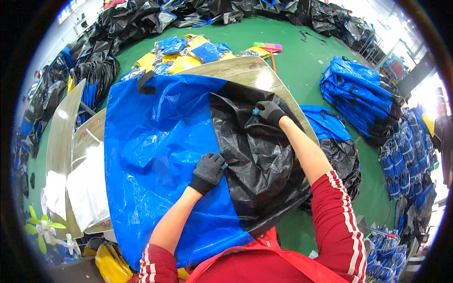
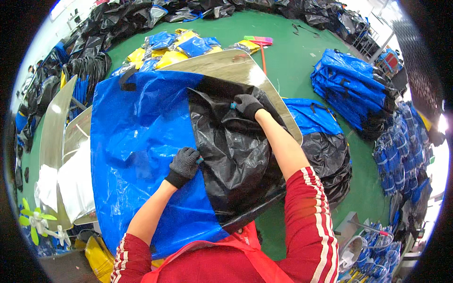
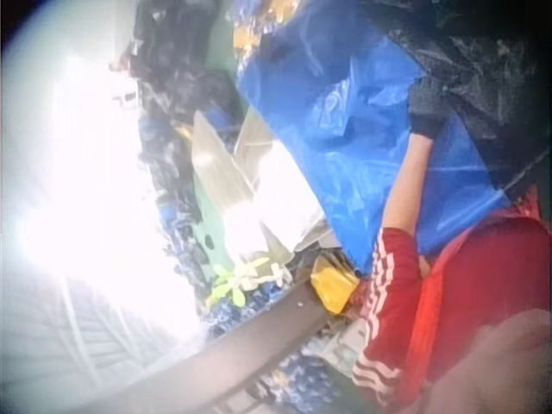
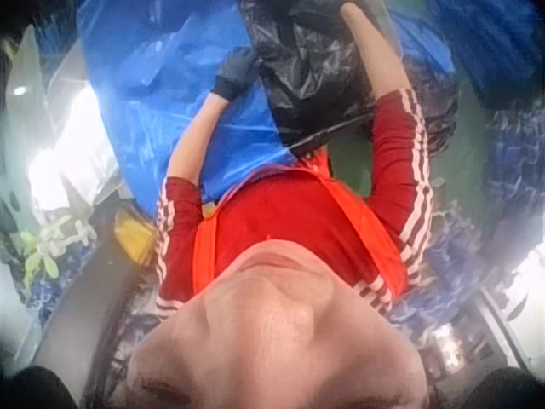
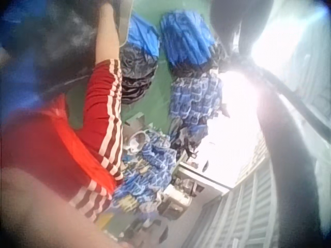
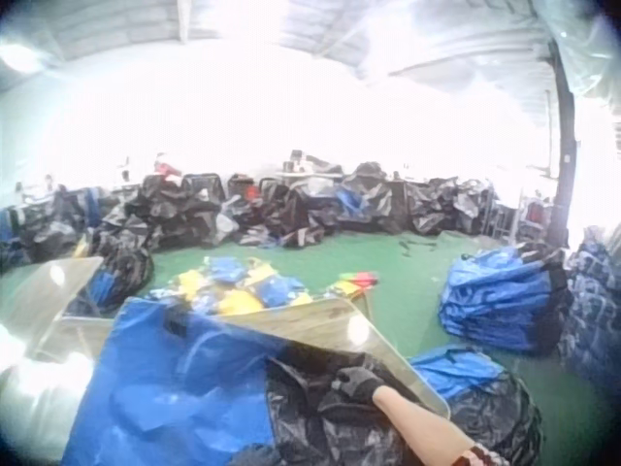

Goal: The person folds blue, yellow, and black delivery bags on a table, then places each folded bag into a clear plastic bag and seals it. The process is repeated for multiple bags of different colors.

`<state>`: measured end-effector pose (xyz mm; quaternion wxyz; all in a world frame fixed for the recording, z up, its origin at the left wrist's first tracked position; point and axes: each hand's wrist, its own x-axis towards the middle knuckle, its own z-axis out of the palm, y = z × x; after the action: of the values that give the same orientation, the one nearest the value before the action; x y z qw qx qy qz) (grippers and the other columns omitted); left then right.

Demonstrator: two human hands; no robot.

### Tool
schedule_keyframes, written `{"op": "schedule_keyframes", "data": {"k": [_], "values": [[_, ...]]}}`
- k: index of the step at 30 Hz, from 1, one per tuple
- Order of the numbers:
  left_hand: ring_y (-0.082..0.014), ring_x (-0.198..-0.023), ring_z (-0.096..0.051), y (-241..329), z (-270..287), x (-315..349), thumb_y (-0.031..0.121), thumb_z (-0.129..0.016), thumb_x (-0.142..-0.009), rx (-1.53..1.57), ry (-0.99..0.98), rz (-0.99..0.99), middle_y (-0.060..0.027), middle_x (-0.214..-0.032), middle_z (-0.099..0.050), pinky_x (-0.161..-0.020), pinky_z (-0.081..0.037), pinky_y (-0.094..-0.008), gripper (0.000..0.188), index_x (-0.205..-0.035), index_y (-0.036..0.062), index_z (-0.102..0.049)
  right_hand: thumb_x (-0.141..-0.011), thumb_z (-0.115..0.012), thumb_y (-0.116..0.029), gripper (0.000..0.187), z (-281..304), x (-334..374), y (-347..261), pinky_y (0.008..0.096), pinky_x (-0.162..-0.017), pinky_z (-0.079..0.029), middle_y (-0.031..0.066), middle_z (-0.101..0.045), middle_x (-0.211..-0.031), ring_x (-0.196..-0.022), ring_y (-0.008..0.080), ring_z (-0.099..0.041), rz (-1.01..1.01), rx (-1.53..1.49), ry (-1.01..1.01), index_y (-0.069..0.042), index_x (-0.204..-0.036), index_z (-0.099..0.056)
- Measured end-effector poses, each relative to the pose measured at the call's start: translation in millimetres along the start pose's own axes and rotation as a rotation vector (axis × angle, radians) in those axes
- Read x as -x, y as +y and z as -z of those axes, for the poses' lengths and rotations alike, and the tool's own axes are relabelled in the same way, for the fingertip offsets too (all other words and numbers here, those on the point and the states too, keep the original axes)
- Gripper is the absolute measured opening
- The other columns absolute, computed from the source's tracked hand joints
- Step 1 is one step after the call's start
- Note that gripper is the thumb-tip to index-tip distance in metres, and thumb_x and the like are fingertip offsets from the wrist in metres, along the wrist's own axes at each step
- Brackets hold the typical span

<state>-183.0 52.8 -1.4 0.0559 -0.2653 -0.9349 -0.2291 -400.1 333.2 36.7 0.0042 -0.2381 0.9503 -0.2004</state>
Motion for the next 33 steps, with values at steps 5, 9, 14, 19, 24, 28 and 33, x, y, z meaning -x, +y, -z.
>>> {"op": "schedule_keyframes", "data": {"k": [5, 9, 14, 19, 24, 28, 33], "values": [[-0.035, -0.101, -0.056, 4, -3, 37, 0.023, -0.061, -0.083, -0.086, -0.175, -0.112, -0.0151, -0.099, -0.062, -0.086, -0.047, -0.0463, 0.016, -0.086, 0.0086, -0.066, -0.09, -0.057, -0.028, 0.032, 110, -13, 4, 0.0385, -0.079, -0.05, 0.0244, -0.065, -0.097, -0.092, 0.0318, -0.065, -0.055, -0.42, 0.673, -0.001, -0.105, -0.062], [-0.0324, -0.083, -0.062, 10, 12, 36, 0.018, -0.068, -0.078, 0.076, 0.055, -0.031, -0.0108, -0.084, -0.065, -0.075, -0.05, -0.0443, 0.008, -0.083, 0.011, -0.067, -0.09, -0.059, -0.022, 0.026, 126, -2, -16, 0.0387, -0.069, -0.05, 0.0201, -0.066, -0.088, -0.078, 0.0332, -0.066, 0.072, -0.28, 0.697, 0.0, -0.104, -0.058], [-0.0364, -0.099, -0.059, -36, 153, 5, 0.03, -0.068, -0.083, -0.368, 0.916, -0.005, -0.0201, -0.108, -0.061, -0.089, -0.045, -0.0448, 0.044, -0.116, 0.0021, -0.055, -0.088, -0.054, -0.006, 0.018, 139, 40, -48, 0.0413, -0.065, -0.049, 0.0177, -0.064, -0.083, -0.077, 0.037, -0.065, 0.231, -0.052, 0.944, -0.009, -0.105, -0.055], [-0.0421, -0.137, -0.025, -257, 290, 12, 0.052, -0.067, -0.079, 0.053, 0.906, 0.948, -0.0305, -0.145, -0.031, -0.114, -0.021, -0.0437, 0.097, -0.143, -0.008, -0.024, -0.085, -0.057, -0.006, 0.025, 154, 77, -73, 0.0402, -0.065, -0.049, 0.0178, -0.064, -0.083, -0.076, 0.0387, -0.064, 0.208, 0.001, 1.034, -0.007, -0.11, -0.055], [-0.0281, -0.128, -0.039, -379, 265, 77, 0.036, -0.07, -0.083, -0.489, 0.09, 0.499, -0.0188, -0.142, -0.042, -0.108, -0.03, -0.0391, 0.078, -0.141, -0.0039, -0.036, -0.084, -0.06, -0.008, 0.02, 161, 76, -55, 0.0419, -0.059, -0.05, 0.0167, -0.065, -0.079, -0.068, 0.0399, -0.064, 0.244, 0.086, 0.917, -0.007, -0.103, -0.055], [-0.0349, -0.104, -0.058, -297, 309, 60, 0.043, -0.072, -0.081, 0.205, 0.689, 0.754, -0.0215, -0.117, -0.06, -0.092, -0.046, -0.0387, 0.07, -0.13, -0.001, -0.05, -0.086, -0.057, -0.022, 0.017, 155, 56, -11, 0.0449, -0.048, -0.049, 0.0111, -0.064, -0.07, -0.054, 0.0339, -0.062, 0.26, 0.598, 0.615, -0.013, -0.101, -0.057], [-0.0361, -0.125, -0.046, -70, 243, -20, 0.042, -0.058, -0.09, -0.904, 0.955, 0.128, -0.0227, -0.134, -0.048, -0.105, -0.035, -0.0485, 0.062, -0.135, 0.0018, -0.043, -0.087, -0.057, -0.023, 0.02, 124, 11, -11, 0.044, -0.048, -0.048, 0.0128, -0.064, -0.074, -0.057, 0.0332, -0.062, 0.142, 0.532, 0.84, -0.013, -0.104, -0.059]]}}
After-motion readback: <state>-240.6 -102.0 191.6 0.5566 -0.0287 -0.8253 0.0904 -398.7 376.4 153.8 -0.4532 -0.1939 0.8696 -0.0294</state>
